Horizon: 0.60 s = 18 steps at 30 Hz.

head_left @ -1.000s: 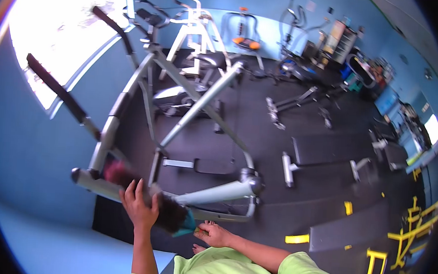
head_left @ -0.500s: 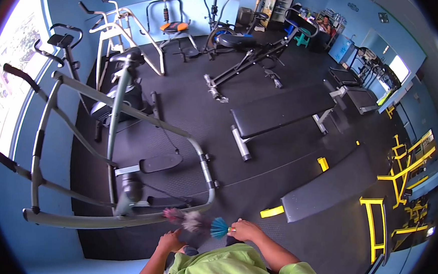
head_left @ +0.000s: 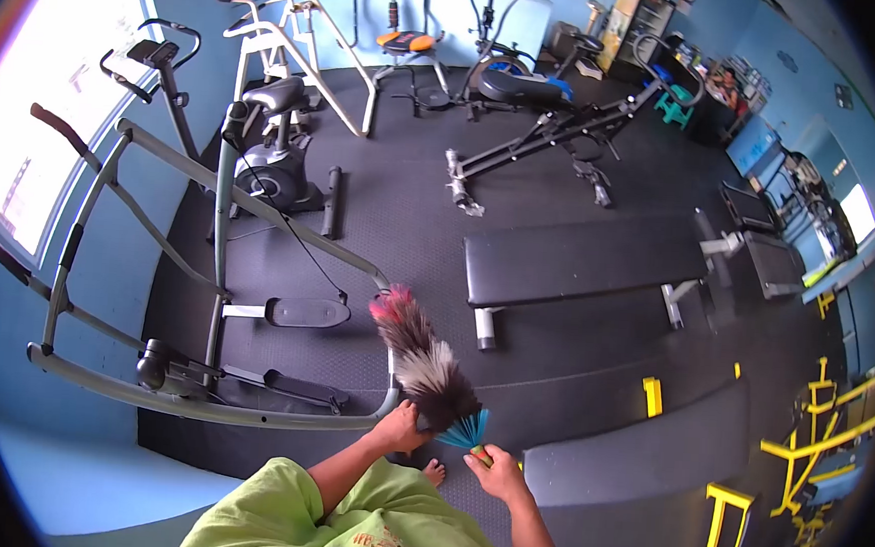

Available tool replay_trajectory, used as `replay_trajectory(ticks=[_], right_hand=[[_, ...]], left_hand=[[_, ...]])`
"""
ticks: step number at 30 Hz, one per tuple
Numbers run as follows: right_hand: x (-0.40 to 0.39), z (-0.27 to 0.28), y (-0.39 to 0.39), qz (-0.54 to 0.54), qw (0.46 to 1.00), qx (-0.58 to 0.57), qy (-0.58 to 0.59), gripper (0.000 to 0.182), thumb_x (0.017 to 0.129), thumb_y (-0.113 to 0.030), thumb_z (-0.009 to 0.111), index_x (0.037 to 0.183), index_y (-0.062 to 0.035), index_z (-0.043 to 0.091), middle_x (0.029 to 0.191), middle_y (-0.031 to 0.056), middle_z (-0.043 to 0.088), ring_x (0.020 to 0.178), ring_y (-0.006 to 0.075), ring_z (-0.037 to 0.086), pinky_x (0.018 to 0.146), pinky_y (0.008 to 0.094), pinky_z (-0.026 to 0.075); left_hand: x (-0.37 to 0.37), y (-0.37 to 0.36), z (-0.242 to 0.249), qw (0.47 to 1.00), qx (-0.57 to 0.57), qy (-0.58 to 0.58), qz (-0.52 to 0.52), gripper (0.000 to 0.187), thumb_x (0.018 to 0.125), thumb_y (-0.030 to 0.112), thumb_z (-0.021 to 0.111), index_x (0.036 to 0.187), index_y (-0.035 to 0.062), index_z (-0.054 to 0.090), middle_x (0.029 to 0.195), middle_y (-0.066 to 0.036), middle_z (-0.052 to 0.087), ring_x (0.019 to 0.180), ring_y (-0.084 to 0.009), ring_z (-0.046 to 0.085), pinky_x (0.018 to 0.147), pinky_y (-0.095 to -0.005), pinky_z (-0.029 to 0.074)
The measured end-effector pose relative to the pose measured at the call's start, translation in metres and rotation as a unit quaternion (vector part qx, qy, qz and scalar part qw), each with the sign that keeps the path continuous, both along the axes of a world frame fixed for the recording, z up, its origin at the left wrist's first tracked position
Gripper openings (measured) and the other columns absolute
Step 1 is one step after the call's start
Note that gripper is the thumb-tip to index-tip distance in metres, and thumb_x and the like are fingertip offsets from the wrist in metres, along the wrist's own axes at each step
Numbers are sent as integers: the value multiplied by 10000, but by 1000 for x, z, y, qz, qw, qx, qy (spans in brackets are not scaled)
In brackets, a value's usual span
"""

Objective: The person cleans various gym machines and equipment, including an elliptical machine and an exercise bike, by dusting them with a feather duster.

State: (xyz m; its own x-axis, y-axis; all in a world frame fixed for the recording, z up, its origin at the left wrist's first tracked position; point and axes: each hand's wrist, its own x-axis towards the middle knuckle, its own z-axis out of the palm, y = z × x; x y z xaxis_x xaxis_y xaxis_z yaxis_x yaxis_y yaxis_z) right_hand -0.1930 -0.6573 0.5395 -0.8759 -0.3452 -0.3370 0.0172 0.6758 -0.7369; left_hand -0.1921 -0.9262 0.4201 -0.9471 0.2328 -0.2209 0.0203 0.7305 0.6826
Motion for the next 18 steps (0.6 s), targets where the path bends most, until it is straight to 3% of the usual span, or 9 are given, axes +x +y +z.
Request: replay_trajectory(ticks=[3,5,7,9,11,13,15,16,18], right_hand=[[-39,-11,-11,-5,1000,-9,18,383,889,-373,728,834,-13,610,690,169,621,619,267,601,610,406,478],[-73,-20,-23,-2,1000,-22,-3,385,886,-384,726,826,-22,609,692,172,617,618,288,595,610,408,475],[-119,-10,-47,15,1000,-8,-7,377,877,-383,738,837,-28,617,695,177,610,617,282,592,612,405,476],[-174,-18,-72,30,999,-15,-13,378,874,-387,740,849,-29,623,716,192,622,636,317,611,618,413,479],[-240,-25,-105,64,998,-3,5,368,881,-382,733,874,-27,634,745,201,641,676,340,643,627,418,486],[-306,-24,-145,118,993,8,26,371,884,-382,730,897,-22,640,763,201,653,708,338,668,634,421,493],[-369,-5,-195,133,991,-26,3,377,903,-390,707,898,-18,649,770,189,666,695,311,663,639,413,493],[-403,-1,-218,153,988,-24,24,373,907,-386,705,892,-18,651,760,186,663,683,294,657,636,410,493],[-461,-5,-257,172,984,-27,41,374,909,-387,707,875,-18,654,714,173,648,647,257,640,623,407,491]], left_hand=[[-39,-8,-8,990,55,35,125,785,841,418,672,1359,-101,391,1220,-335,559,1258,-451,487,1046,-475,434],[-76,-21,28,984,91,-19,151,797,845,281,666,1429,-104,284,1265,-338,544,1223,-458,528,1019,-461,463],[-117,-40,31,933,212,-74,280,845,828,159,640,1495,-73,175,1274,-325,546,1124,-427,611,960,-434,506],[-165,-60,48,930,221,-21,293,857,824,92,591,1535,-23,128,1246,-296,566,1018,-384,666,905,-408,533],[-214,-87,58,870,302,59,386,845,829,72,574,1547,22,131,1215,-282,580,964,-368,676,900,-404,536],[-259,-124,51,858,312,20,407,838,822,74,595,1547,41,176,1232,-266,574,1033,-389,644,943,-412,515],[-303,-165,32,904,137,152,375,763,806,107,640,1497,41,322,1240,-249,566,1123,-396,591,998,-425,481],[-325,-188,58,915,173,100,350,639,796,137,666,1392,25,465,1254,-242,559,1193,-395,543,1036,-434,452],[-362,-226,63,925,102,122,346,527,807,189,681,1284,15,539,1239,-234,568,1161,-410,559,994,-446,476]])
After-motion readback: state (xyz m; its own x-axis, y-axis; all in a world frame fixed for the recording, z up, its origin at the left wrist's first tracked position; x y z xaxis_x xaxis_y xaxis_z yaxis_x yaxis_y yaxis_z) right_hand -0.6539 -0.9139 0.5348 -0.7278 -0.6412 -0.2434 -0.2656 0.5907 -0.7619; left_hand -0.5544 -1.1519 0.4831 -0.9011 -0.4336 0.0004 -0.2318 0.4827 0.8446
